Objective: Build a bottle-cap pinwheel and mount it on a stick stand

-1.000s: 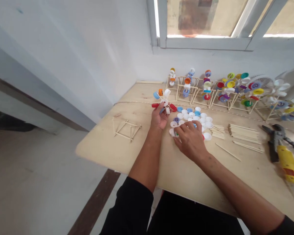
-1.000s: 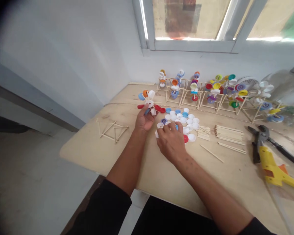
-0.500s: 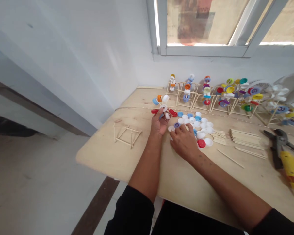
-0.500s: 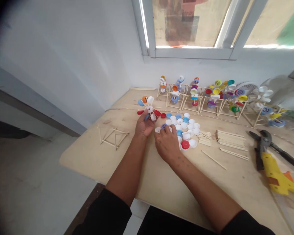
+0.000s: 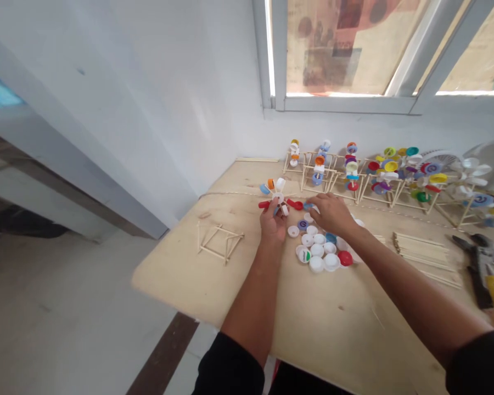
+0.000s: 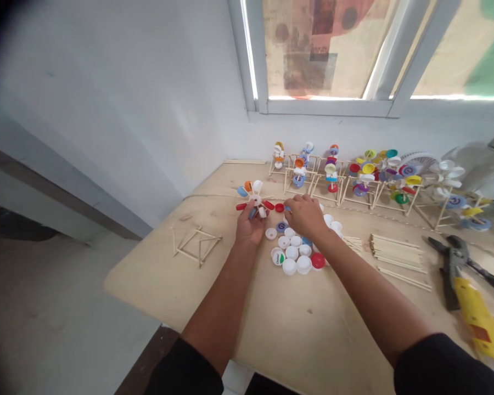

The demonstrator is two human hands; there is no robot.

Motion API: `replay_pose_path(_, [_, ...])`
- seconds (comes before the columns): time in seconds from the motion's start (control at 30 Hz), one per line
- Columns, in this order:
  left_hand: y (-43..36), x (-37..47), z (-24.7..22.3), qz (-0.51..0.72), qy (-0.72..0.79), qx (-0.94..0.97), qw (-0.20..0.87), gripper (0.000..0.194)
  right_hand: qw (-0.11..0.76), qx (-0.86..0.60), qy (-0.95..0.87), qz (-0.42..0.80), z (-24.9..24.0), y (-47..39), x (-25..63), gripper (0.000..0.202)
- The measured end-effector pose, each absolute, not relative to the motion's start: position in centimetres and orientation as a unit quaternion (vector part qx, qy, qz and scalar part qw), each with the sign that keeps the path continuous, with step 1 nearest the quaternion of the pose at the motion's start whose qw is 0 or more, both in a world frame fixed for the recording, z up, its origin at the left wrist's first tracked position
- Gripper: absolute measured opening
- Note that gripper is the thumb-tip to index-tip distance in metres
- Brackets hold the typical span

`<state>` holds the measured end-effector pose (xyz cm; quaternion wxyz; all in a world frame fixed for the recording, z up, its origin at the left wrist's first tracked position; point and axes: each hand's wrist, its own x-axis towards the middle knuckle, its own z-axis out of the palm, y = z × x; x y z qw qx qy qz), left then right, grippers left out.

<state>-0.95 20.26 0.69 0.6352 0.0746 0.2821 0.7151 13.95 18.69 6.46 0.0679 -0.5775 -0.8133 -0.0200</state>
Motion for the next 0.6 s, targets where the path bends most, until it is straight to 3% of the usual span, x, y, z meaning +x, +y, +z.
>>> replay_pose_path(0.23, [20.3, 0.7, 0.3, 0.743, 0.283, 0.055, 0.603, 0.008, 0.016, -0.551, -0.834, 0.027, 4.6, 23.8, 12.5, 0.035])
replay_pose_path(0.6, [19.3, 2.0, 0.5, 0.686, 0.266, 0.070, 0.674, 0.010, 0.024, -0.508, -0.858, 0.071, 4.3, 21.4, 15.2, 0.029])
